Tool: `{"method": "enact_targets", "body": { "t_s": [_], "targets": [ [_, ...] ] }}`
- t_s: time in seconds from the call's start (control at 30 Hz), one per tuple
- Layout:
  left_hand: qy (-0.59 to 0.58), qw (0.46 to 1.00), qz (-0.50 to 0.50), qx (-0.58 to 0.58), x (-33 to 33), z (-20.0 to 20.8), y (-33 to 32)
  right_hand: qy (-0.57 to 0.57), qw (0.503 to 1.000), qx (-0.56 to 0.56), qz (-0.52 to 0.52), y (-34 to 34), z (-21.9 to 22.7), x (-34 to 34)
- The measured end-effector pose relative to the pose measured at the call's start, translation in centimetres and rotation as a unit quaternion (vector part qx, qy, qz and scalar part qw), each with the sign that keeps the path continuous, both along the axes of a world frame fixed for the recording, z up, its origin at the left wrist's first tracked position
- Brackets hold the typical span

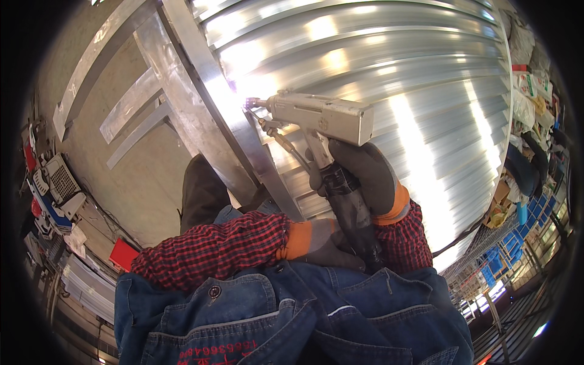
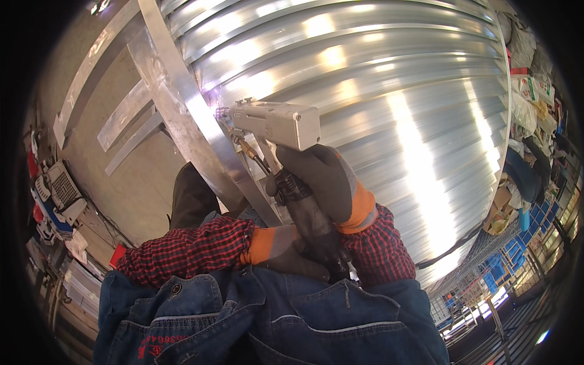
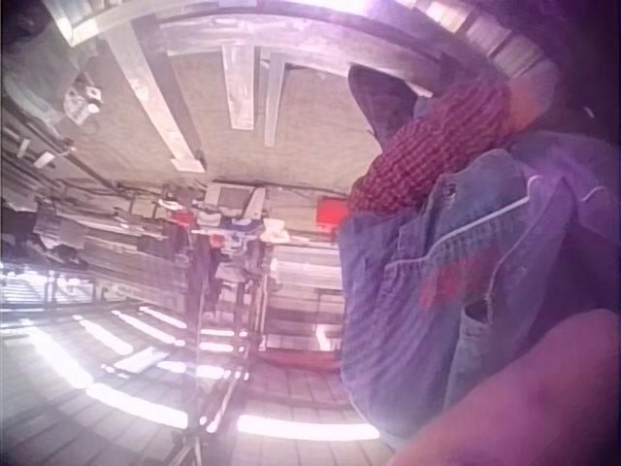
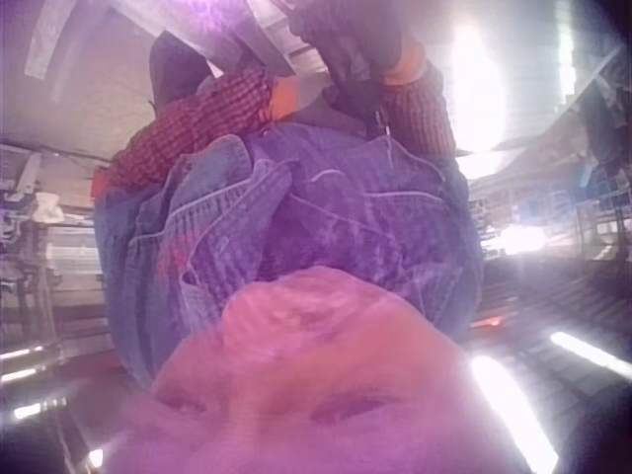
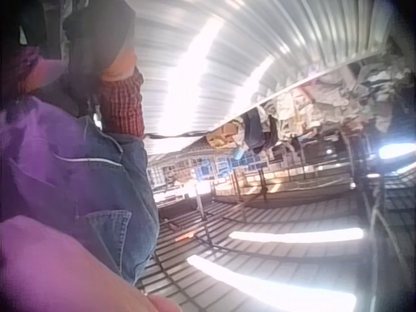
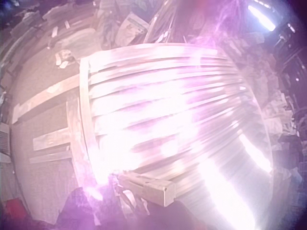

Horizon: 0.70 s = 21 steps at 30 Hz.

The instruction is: The person welds seams on a large curved metal panel using a handheld welding torch. They reposition the panel and continue welding along straight seams where metal frame pieces join the panel. The person wears gloves and a plaid shirt while working in a workshop.

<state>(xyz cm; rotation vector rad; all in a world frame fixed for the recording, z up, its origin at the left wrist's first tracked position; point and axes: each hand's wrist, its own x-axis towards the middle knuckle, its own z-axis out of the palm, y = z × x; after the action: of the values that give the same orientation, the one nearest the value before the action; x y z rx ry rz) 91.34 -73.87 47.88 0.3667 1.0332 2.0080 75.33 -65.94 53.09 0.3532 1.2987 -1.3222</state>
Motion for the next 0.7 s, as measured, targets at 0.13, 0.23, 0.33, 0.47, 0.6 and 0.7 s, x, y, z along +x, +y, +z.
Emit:
{"method": "enact_targets", "body": {
  "t_s": [0.13,0.23,0.33,0.47,0.6,0.7],
  "targets": [
    [0.015,1.000,0.012,0.016,0.5,-0.5,1.4,-0.001,1.000,-0.007,0.011,0.6,-0.1,0.0],
    [-0.004,1.000,0.013,0.007,1.0,-0.3,1.4,0.014,1.000,-0.012,0.020,1.0,-0.3,0.1],
    [-0.022,1.000,0.003,0.009,0.9,0.1,0.7,0.039,0.999,-0.004,0.021,1.1,-0.1,0.2],
    [-0.010,1.000,0.013,-0.006,-0.2,0.6,0.0,0.049,0.999,0.000,-0.004,0.8,0.8,0.0],
    [-0.005,1.000,0.016,-0.025,-1.3,0.9,-1.5,0.076,0.997,-0.032,-0.011,-0.3,0.9,-1.0],
    [-0.066,0.996,0.051,-0.001,-1.7,1.1,-3.4,0.086,0.995,-0.046,0.010,-1.8,0.6,-2.0]
  ]
}}
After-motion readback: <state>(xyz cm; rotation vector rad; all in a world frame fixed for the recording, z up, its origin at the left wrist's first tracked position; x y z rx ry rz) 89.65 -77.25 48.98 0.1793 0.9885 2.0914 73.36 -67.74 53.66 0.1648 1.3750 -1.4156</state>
